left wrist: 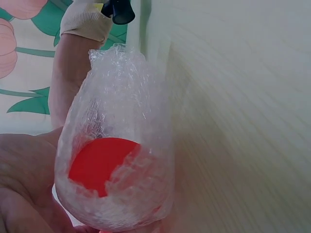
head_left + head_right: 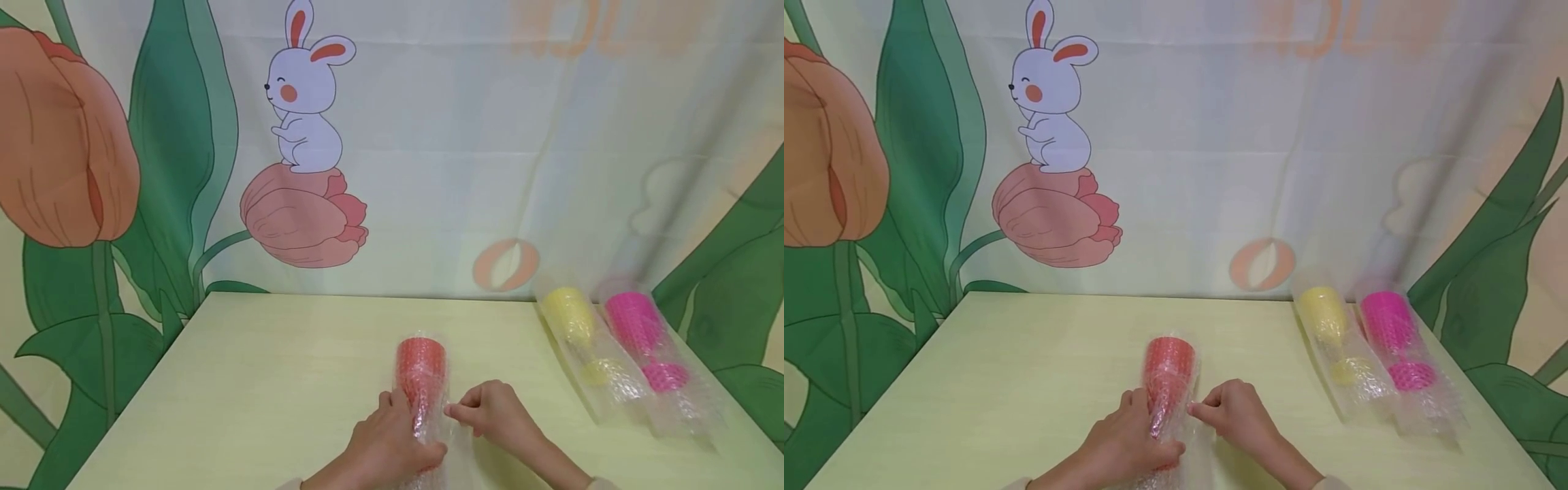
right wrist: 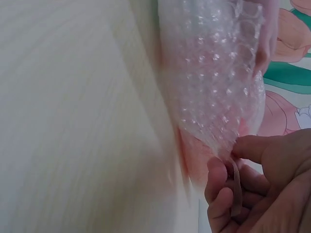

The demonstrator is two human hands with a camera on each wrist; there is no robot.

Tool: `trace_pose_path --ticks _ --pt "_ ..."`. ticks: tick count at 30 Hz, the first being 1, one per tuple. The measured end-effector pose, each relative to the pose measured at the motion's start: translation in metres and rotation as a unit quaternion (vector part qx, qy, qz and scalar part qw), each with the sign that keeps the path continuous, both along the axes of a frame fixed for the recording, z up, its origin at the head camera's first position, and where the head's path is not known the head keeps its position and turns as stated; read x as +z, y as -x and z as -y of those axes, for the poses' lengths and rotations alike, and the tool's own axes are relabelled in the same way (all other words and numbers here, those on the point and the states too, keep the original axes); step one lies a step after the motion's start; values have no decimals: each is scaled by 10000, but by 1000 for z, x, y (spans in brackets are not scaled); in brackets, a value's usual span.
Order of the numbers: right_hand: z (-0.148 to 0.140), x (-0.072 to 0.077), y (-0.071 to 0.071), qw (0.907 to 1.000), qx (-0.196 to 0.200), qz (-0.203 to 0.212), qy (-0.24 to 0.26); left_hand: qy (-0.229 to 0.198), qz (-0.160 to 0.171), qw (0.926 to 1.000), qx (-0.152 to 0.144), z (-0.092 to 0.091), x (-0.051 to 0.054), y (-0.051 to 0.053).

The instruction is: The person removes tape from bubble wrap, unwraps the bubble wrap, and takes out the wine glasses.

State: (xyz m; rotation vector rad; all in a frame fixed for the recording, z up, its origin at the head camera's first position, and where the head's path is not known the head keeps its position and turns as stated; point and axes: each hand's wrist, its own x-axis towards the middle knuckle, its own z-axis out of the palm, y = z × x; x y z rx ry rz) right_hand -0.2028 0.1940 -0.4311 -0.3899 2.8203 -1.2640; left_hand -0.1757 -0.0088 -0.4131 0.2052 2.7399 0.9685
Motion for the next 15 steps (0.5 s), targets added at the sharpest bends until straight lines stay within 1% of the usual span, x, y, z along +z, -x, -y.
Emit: trace_pose_path --ticks 4,6,10,13,15 --pt "7 -4 1 9987 -227 -443 -137 -10 -152 9999 -2 0 -1 -2" --pt "9 -6 2 9976 -270 -631 -114 -7 -151 9999 29 -1 -1 -3" --pt "10 -8 5 9966 -62 -811 134 12 12 9999 147 -2 0 -3" --pt "12 -8 7 9957 132 -889 209 31 115 9997 194 -3 0 -3" --pt "14 -8 7 9953 164 -932 218 37 138 9997 189 -3 0 -3"
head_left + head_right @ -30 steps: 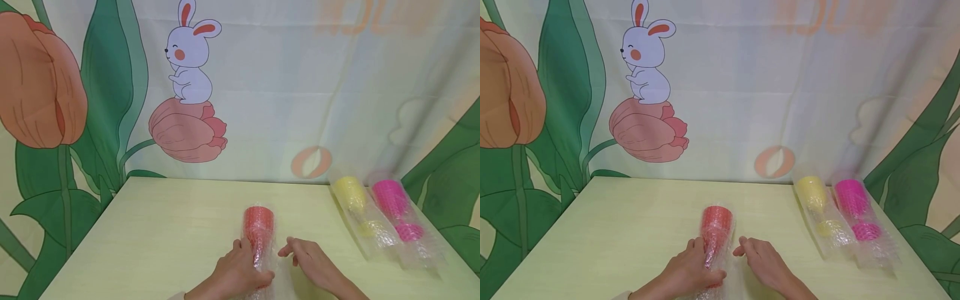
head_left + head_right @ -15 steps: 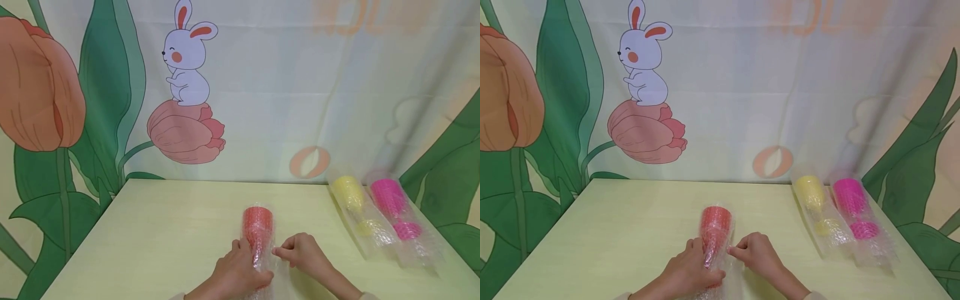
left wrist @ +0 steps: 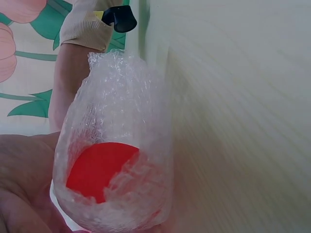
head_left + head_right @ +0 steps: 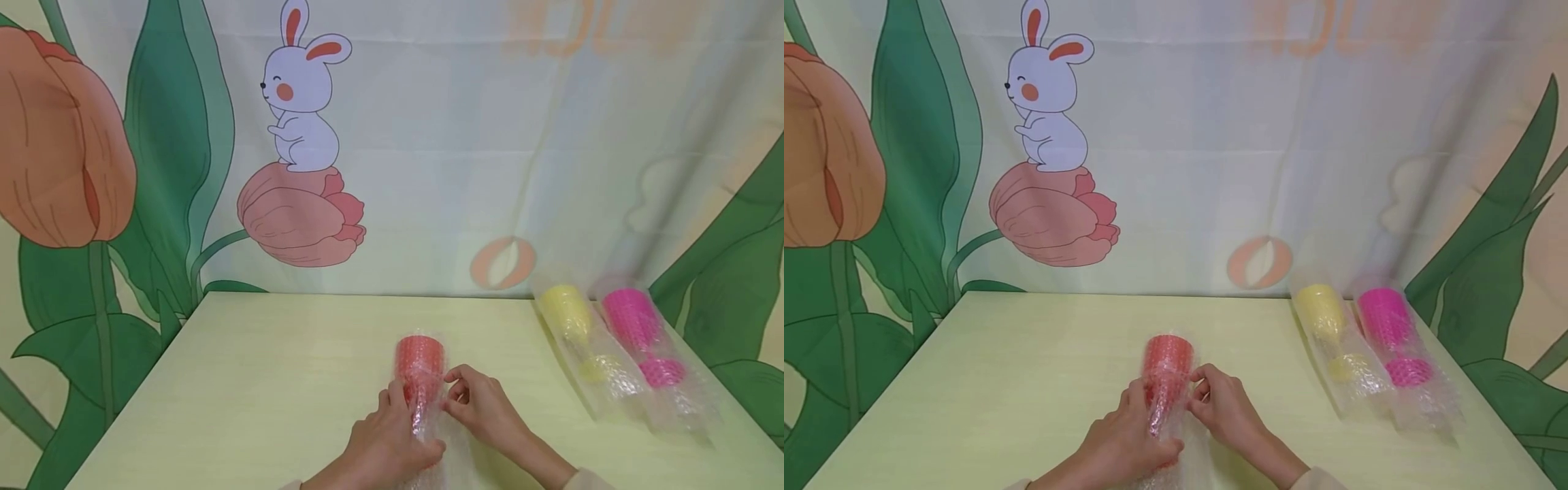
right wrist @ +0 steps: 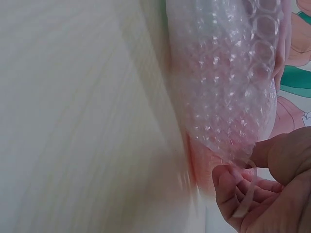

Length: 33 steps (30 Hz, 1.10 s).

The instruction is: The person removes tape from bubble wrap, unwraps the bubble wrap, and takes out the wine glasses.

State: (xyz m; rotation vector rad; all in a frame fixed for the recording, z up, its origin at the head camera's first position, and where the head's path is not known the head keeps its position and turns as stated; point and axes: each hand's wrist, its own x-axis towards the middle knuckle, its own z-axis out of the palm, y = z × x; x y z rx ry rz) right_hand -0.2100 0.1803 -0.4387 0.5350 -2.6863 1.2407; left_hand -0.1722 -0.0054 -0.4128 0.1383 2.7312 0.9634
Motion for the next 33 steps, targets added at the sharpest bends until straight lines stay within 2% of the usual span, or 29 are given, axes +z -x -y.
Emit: trace_pose_path --ticks 3,9,18,25,28,33 --pt "2 0 -1 10000 -39 -4 71 9 -46 10000 -49 1 1 0" --pt "7 -2 -3 9990 -207 244 322 -12 -302 9993 -203 4 5 3" --pt "8 -4 -3 9971 -306 332 607 219 -523 9981 -240 3 12 23" --pt "8 -2 1 9969 -529 114 573 183 -548 9981 -222 4 13 27" --pt "8 -2 1 9975 -536 -2 451 187 -659 9974 -213 3 13 27" --pt "11 -4 1 9979 -479 -419 104 -200 -964 9951 -127 2 10 28"
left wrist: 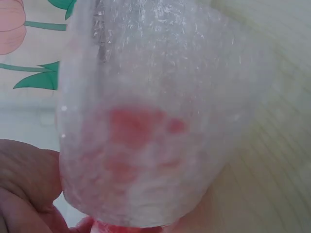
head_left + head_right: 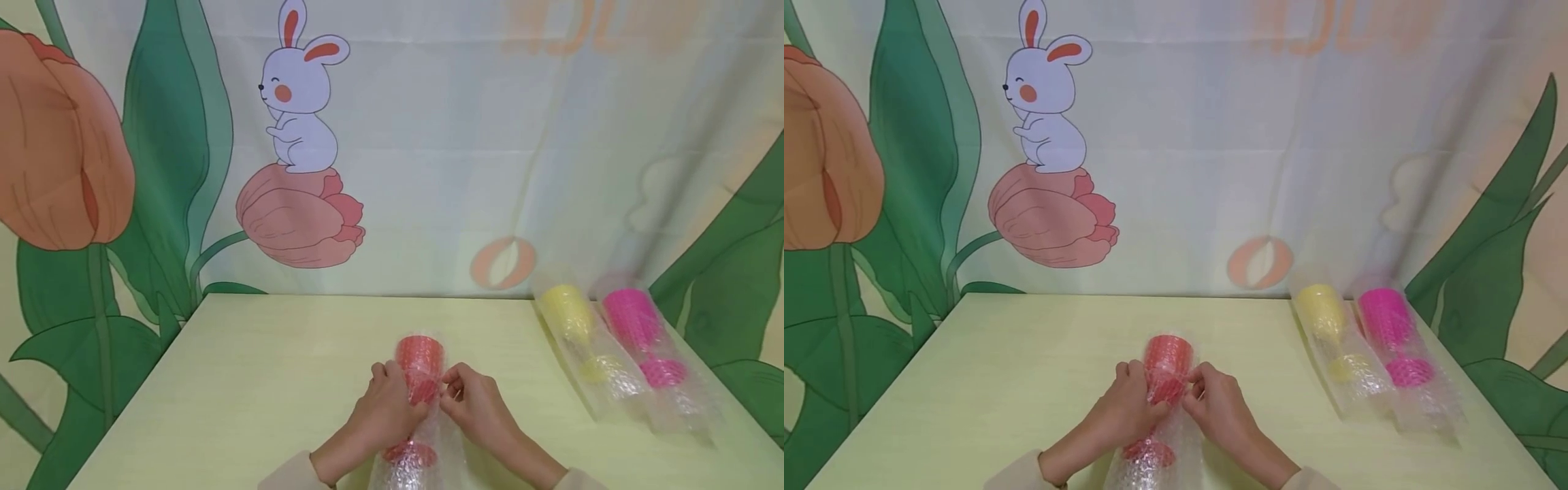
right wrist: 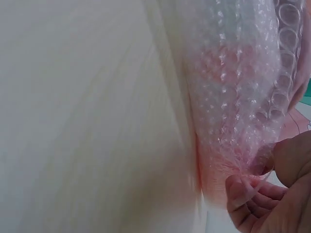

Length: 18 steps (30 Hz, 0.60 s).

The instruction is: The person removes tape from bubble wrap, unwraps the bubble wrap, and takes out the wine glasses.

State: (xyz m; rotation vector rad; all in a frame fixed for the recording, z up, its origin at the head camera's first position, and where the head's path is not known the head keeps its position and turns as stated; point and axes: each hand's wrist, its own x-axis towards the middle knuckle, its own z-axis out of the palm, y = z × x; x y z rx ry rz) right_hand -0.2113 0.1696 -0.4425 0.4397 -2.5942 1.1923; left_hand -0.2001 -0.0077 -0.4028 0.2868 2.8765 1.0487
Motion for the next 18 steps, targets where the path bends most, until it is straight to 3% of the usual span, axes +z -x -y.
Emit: trace_pose_path --ticks 6,18 --pt "4 4 1 9989 63 -372 -291 -520 8 9986 115 1 -1 3" --pt "7 6 3 9970 104 -707 -299 -307 71 9995 93 1 -2 9"
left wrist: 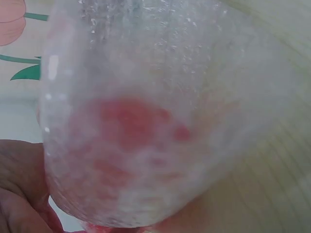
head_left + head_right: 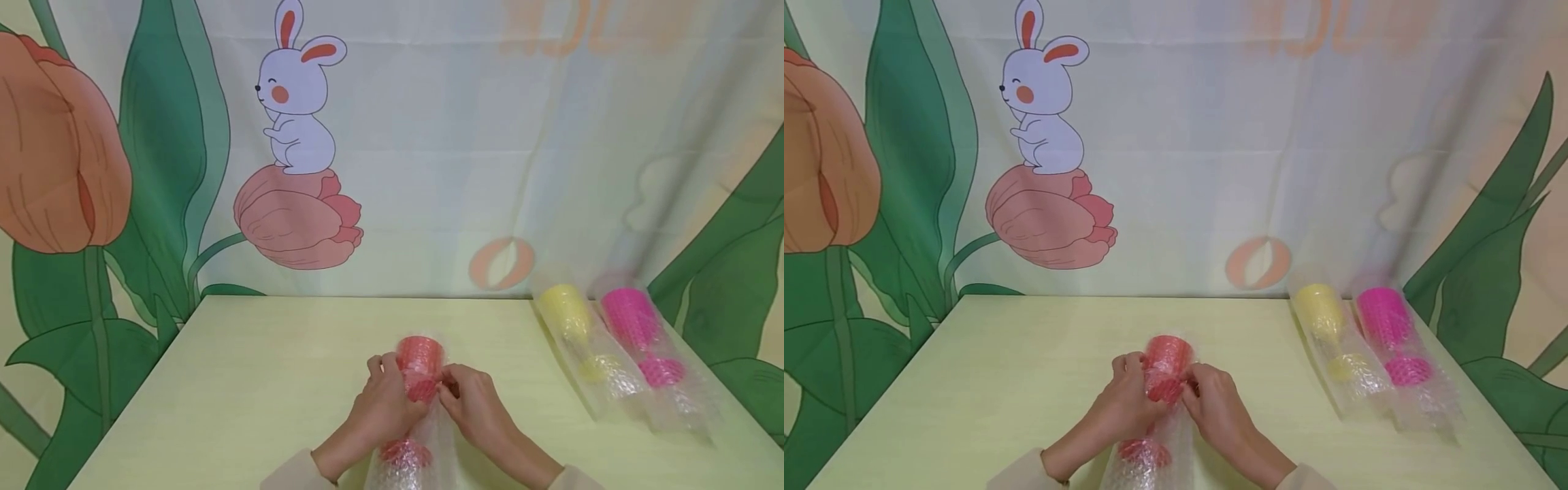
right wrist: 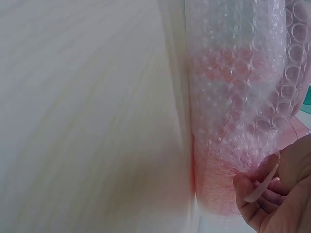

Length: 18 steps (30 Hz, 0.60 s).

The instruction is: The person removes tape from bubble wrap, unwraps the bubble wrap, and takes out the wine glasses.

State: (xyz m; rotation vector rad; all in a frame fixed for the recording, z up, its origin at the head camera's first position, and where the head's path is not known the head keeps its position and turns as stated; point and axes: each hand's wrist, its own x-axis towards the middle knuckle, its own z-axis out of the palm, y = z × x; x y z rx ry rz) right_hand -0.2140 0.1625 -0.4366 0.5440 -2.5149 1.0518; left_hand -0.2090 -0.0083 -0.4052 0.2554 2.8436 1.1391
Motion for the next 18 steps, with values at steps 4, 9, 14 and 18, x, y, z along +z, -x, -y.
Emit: trace_pose_path --ticks 4,9,14,18 --pt "0 -1 0 10000 -42 24 -25 -46 171 9997 167 -1 -2 0" --pt "0 -2 0 10000 16 60 28 -181 252 9993 217 -1 -1 2" --pt "-1 -2 0 9996 -27 -206 -181 -221 227 9994 109 0 1 4" --pt "-1 -2 -1 9983 -136 -438 -368 -213 242 9994 154 -2 1 5"
